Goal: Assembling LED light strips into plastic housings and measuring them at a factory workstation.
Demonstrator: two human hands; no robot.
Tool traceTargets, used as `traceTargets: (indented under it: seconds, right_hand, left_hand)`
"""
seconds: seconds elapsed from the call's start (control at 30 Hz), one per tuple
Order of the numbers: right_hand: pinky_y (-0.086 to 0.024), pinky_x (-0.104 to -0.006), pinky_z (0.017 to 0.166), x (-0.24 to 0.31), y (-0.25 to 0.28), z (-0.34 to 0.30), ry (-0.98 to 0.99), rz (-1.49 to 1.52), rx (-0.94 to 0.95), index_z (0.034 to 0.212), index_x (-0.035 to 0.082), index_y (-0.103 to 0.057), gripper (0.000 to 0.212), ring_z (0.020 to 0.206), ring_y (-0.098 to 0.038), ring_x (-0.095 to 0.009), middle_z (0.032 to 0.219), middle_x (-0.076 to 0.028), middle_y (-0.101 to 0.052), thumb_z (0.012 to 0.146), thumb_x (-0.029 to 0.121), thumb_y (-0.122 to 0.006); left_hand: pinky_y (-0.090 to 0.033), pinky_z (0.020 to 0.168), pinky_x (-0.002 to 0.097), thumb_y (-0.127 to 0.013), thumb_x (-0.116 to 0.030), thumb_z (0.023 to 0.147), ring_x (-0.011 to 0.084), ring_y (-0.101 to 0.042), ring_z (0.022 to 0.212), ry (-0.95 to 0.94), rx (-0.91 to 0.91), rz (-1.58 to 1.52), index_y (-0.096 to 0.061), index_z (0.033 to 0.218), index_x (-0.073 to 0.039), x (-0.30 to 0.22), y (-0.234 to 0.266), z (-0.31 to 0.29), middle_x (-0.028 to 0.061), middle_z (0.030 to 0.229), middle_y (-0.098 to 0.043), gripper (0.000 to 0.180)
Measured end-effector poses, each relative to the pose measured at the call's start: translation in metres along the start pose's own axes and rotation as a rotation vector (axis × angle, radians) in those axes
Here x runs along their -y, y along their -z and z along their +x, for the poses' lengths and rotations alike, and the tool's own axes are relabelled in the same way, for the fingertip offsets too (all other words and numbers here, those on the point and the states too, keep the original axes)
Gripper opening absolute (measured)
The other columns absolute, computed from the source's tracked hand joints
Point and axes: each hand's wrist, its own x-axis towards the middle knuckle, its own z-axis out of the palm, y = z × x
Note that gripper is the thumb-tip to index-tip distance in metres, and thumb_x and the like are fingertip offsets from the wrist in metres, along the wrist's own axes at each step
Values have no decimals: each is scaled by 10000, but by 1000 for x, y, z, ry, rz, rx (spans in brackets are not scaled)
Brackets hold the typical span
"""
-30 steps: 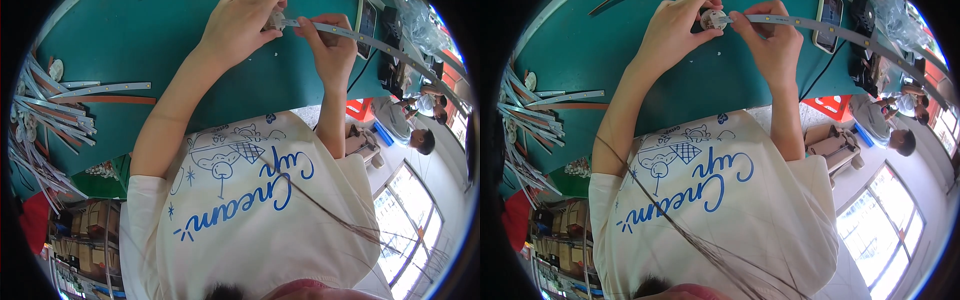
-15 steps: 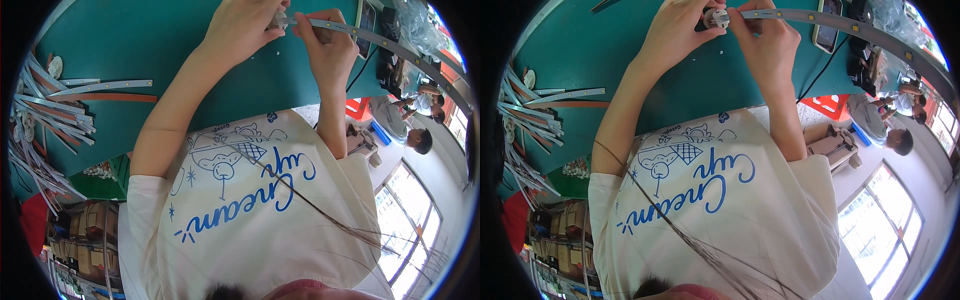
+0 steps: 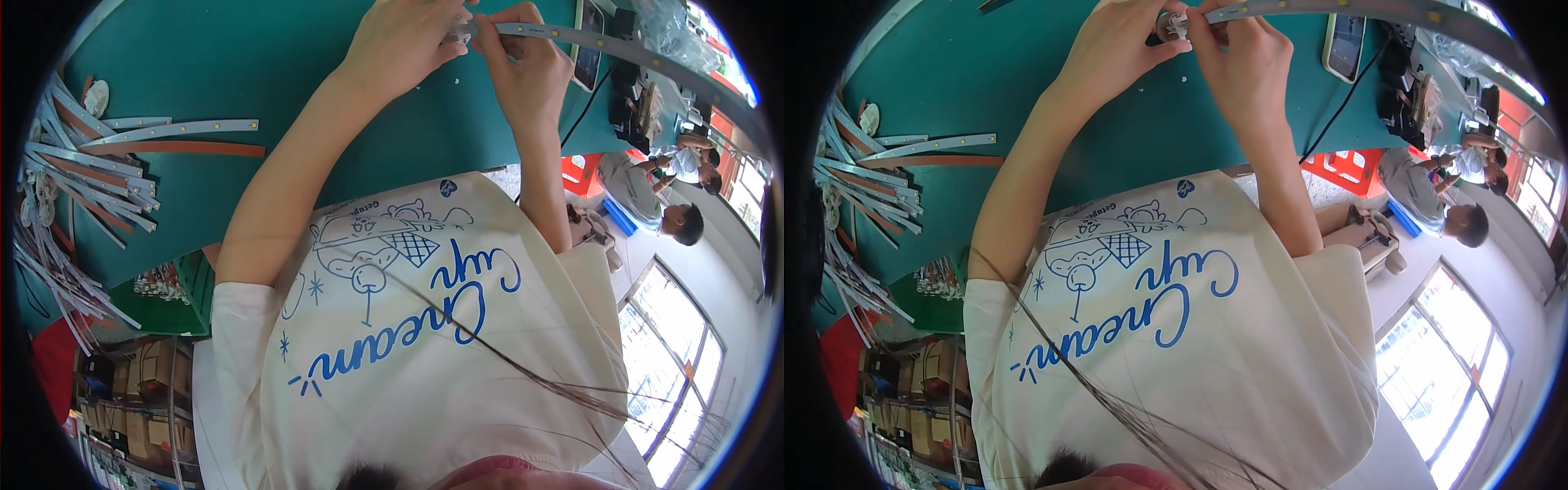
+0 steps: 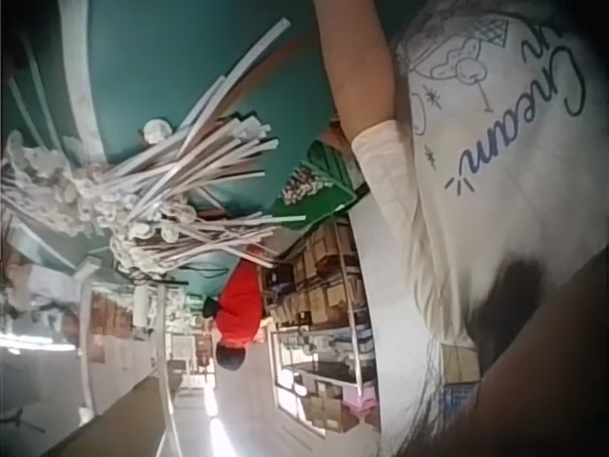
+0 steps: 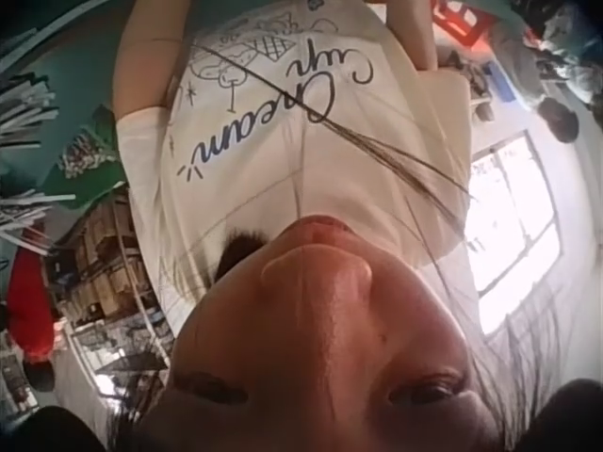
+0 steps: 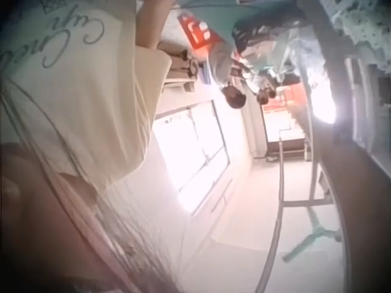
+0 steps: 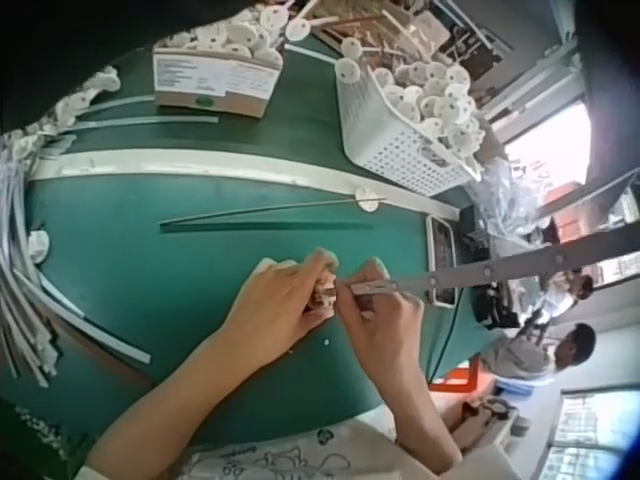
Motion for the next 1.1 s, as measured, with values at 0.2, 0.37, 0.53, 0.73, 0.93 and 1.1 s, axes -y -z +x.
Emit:
traceTargets:
  seconds: [0.2,0.37,0.53,0.73,0.93,1.1]
  right_hand:
    - [-437,-298,480,-17,-3,-2,122,51,-46,827,-9,-588,121,527,-601,-226,619,-132,-584,816,101,-636]
    - [-484,-280,527,-19,-7,0,-10,2,69,839,21,-532,158,598,-667,-180,638,-108,-644,844,141,-635]
    - [-476,-283,548,-20,-11,-8,-14,140,66,849,21,-532,116,608,-650,-180,662,-105,-627,863,111,-602]
    - [-475,-281,653,-26,18,72,3,327,199,954,22,-562,164,708,-586,-122,784,-72,-621,920,177,-520]
    - [-493,-328,589,0,7,322,778,58,287,914,-50,-579,350,634,-643,-238,719,-146,-637,835,289,-617]
    - [-493,-371,793,52,-12,382,199,41,157,1046,1,-595,430,830,-635,-335,859,-178,-657,836,376,-569]
  left_hand:
    - [-432,681,379,-707,-163,735,275,-593,794,-28,-38,-11,-447,1053,-68,5,-7,0,79,864,-607,421]
    - [-454,816,390,-760,-201,680,291,-572,930,-19,-124,20,-476,1167,-88,11,-16,-7,92,1056,-592,575]
    - [-466,848,383,-758,-182,697,319,-569,978,28,-208,-73,-463,1226,-67,-9,34,-18,134,1118,-572,617]
    - [-417,901,410,-647,-96,778,329,-517,1069,263,-206,336,-520,1197,-86,-11,140,-85,130,1152,-564,438]
    - [-452,864,388,-564,-21,803,295,-549,997,285,4,495,-620,1062,-71,4,145,-133,101,1103,-582,270]
    - [-465,824,353,-595,-54,799,264,-581,928,364,-4,388,-658,933,-45,6,146,-136,85,957,-627,149]
